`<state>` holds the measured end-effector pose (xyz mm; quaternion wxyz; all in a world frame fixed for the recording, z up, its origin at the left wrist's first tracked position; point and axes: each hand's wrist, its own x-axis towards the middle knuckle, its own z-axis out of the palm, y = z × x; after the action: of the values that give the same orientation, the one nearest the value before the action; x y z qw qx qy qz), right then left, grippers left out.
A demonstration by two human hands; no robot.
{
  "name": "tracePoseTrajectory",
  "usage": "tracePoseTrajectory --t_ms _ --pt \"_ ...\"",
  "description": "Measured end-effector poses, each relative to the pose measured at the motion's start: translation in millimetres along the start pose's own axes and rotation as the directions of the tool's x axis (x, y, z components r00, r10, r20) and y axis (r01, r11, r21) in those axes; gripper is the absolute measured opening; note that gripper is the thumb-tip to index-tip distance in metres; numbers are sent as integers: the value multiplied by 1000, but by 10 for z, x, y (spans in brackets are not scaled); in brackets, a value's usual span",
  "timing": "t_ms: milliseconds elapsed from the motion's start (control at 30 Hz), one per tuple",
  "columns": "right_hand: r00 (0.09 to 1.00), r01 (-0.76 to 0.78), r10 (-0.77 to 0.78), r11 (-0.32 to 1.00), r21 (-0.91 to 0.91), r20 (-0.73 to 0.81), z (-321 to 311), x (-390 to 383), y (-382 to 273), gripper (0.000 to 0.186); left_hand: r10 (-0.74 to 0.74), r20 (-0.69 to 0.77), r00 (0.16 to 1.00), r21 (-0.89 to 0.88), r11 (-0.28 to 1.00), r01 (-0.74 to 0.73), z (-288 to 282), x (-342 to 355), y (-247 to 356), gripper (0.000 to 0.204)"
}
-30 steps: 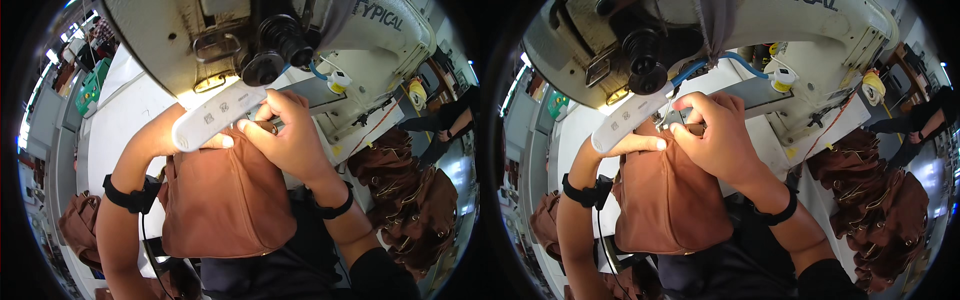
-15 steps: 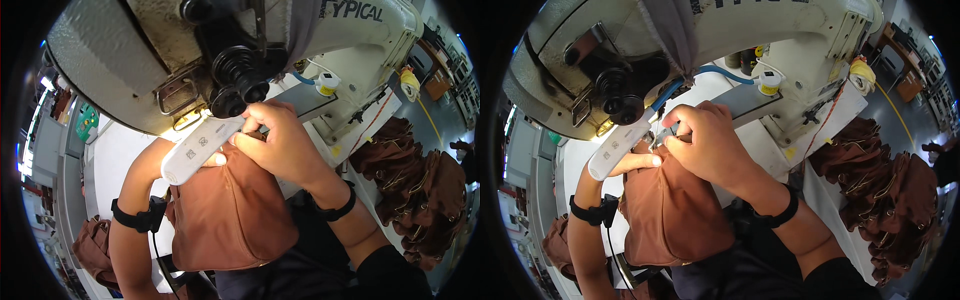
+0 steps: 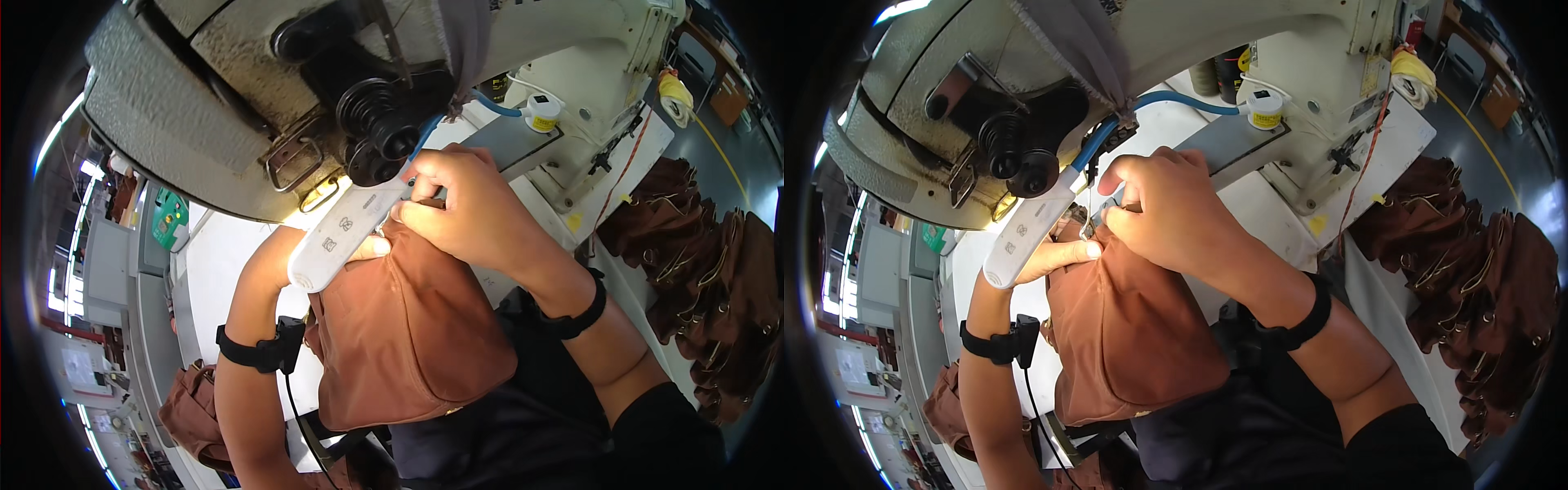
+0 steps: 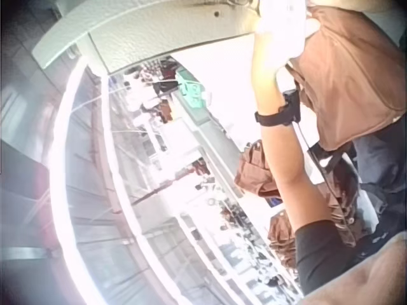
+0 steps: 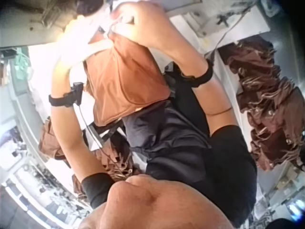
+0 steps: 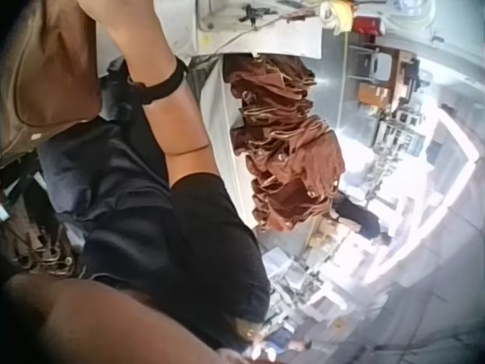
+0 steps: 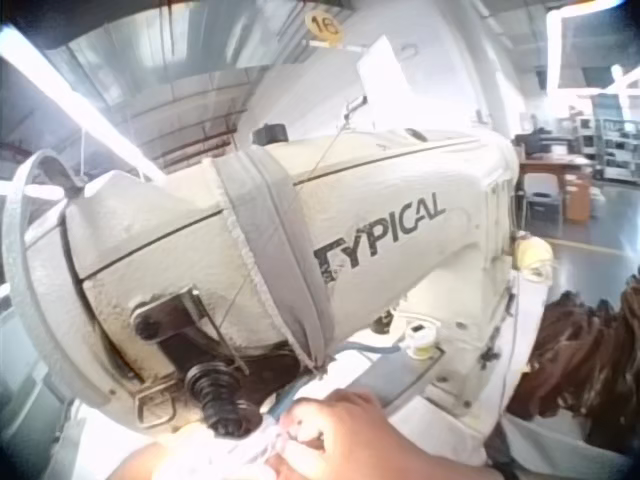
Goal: The person sews a zipper onto a brown leather bag using an industrial sewing machine. They align the zipper, guide the bag under the needle, and stitch along the edge. The person also uses a small tool to adjust the zipper and metal hardware on the bag.
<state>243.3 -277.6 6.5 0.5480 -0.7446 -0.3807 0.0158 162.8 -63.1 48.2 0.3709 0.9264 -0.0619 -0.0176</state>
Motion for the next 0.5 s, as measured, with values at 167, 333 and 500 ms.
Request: tracePoseTrajectory --t_ms 167,333,500 --pt "996 58 -60 998 -35 -67 81 3 95 20 -151 61 987 -33 988 153 -38 4 163 90" --pt "982 130 -144 985 -115 -122 61 -49 81 17 -187 56 981 12 982 187 -78 -11 204 68" --pt "943 137 -163 985 -108 -289 230 -678 -145 29 -121 106 987 27 993 119 -275 -150 274 44"
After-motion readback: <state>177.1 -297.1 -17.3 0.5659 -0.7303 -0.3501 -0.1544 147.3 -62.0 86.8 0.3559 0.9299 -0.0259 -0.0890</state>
